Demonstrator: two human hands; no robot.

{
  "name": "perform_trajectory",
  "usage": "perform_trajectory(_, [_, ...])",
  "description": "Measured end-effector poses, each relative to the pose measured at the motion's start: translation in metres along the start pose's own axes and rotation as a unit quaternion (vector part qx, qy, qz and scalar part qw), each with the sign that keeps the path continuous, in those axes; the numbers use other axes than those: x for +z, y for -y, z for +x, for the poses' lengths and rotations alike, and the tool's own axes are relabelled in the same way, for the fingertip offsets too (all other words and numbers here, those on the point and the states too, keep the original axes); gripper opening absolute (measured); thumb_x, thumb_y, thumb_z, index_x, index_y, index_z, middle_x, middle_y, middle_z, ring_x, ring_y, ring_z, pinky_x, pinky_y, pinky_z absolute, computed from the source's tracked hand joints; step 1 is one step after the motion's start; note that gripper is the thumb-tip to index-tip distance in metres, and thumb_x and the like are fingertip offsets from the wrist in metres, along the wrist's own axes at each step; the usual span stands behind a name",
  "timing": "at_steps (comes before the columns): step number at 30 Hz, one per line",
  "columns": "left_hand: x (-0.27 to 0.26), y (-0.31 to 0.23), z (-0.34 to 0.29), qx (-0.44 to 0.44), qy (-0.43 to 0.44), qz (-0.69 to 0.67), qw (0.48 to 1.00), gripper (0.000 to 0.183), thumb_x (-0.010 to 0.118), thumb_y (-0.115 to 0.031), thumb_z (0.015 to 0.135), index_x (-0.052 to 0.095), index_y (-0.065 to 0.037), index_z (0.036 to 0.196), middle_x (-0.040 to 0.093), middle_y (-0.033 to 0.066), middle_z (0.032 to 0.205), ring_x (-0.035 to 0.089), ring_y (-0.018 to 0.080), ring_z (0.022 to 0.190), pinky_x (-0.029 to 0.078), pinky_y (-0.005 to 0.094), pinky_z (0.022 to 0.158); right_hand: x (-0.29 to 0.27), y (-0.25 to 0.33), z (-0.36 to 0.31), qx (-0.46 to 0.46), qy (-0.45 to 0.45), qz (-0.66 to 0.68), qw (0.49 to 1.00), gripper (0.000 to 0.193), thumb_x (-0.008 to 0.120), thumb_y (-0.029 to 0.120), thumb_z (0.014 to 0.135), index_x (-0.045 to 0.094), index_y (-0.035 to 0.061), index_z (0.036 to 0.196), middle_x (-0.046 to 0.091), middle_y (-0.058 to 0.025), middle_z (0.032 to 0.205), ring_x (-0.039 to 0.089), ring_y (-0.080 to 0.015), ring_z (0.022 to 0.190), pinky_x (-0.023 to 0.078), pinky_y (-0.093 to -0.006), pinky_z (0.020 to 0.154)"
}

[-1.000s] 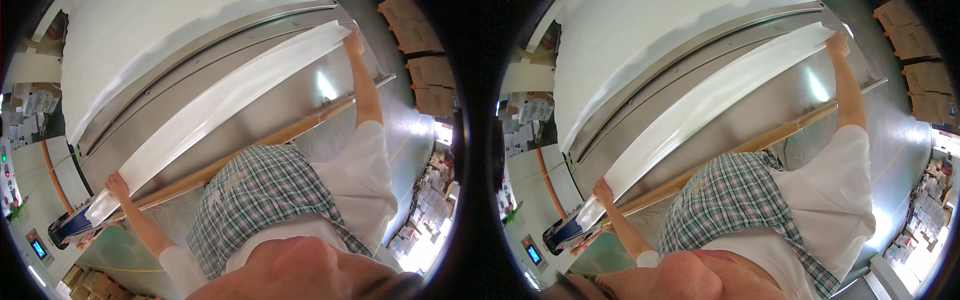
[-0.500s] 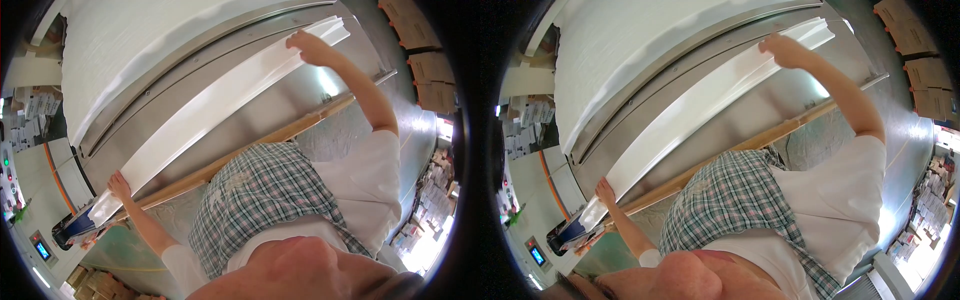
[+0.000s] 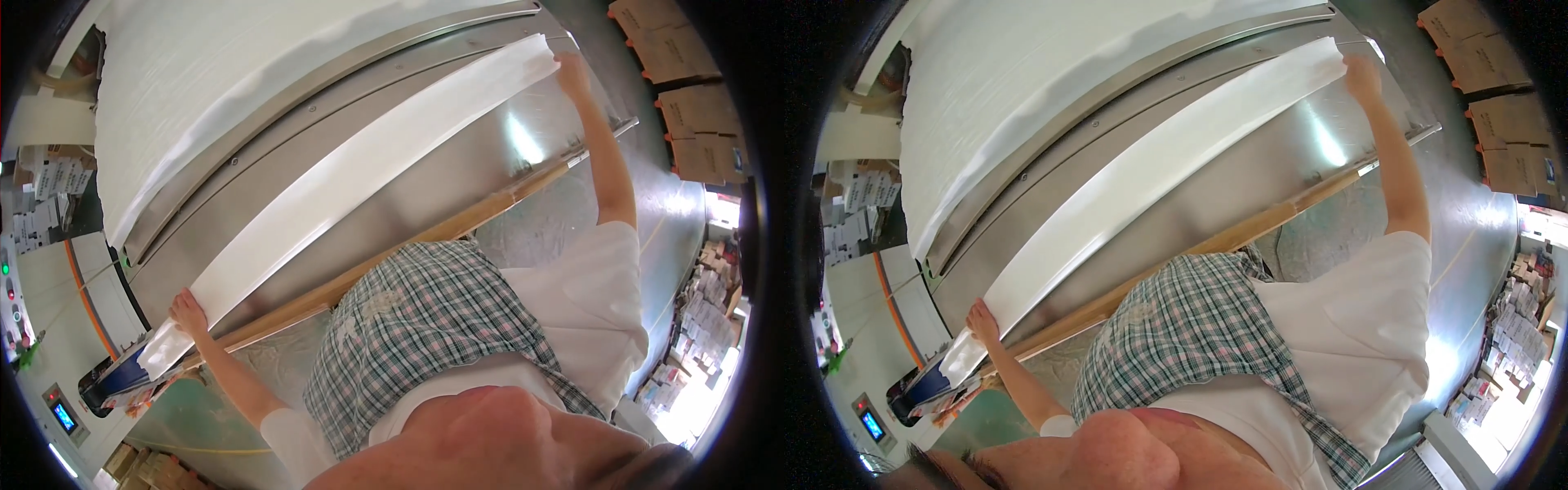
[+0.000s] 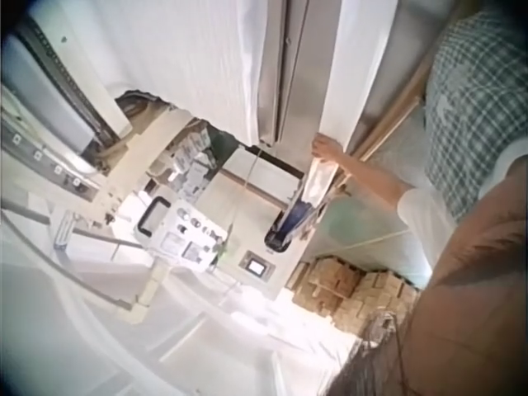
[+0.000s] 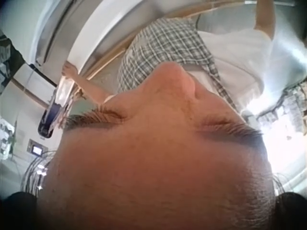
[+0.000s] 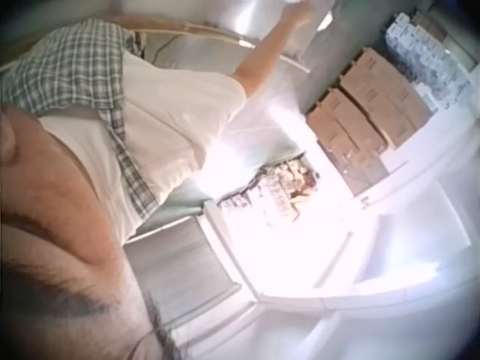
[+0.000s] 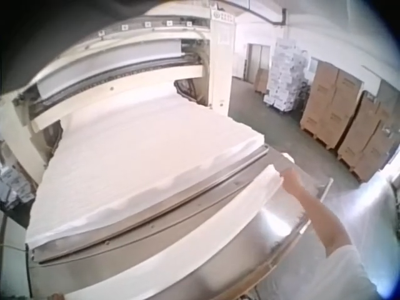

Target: Moving stacks of large paper sheets from a main pile onto a flat metal machine surface.

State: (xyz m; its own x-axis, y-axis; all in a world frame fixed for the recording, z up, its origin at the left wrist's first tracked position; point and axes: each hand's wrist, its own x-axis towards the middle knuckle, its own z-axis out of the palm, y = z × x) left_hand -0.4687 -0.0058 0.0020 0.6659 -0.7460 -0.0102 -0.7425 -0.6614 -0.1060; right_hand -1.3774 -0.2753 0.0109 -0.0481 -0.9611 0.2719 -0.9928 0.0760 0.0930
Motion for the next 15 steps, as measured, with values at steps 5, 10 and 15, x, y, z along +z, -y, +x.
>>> perform_trajectory(5, [0.000,0.007,0.006,0.019,0.029,0.004,0.999,0.055,0.024,-0.055,0.088,0.049,-0.016,0.118,0.040,0.0038,0.131,0.026,0.0341,0.124,0.021,0.0620,0.093,0.029,-0.008,0.045,0.017,0.167,0.175,0.970,0.032,0.040,0.022,0.086,0.055,0.0079,0.110,0.050,-0.0142,0.119,0.043,-0.0294,0.114,0.038,-0.0409,0.090])
perform_trajectory(10, [0.003,0.004,0.017,-0.008,0.084,0.009,0.996,0.056,0.023,-0.055,0.088,0.048,-0.016,0.119,0.039,0.0067,0.131,0.025,0.0365,0.124,0.019,0.0612,0.094,0.087,0.029,0.064,0.143,0.134,0.065,0.978,0.048,0.025,0.038,0.091,0.048,0.0070,0.120,0.042,-0.0202,0.126,0.036,-0.0344,0.120,0.029,-0.0410,0.099])
perform_trajectory(15, [-0.002,-0.004,0.025,-0.011,0.177,0.067,0.982,0.061,0.020,-0.058,0.086,0.040,-0.018,0.127,0.033,0.0092,0.135,0.022,0.0343,0.126,0.019,0.0586,0.097,0.114,0.007,0.086,0.055,0.204,0.161,0.964,0.056,0.022,0.043,0.091,0.043,0.0021,0.123,0.040,-0.0211,0.128,0.033,-0.0347,0.122,0.025,-0.0402,0.101])
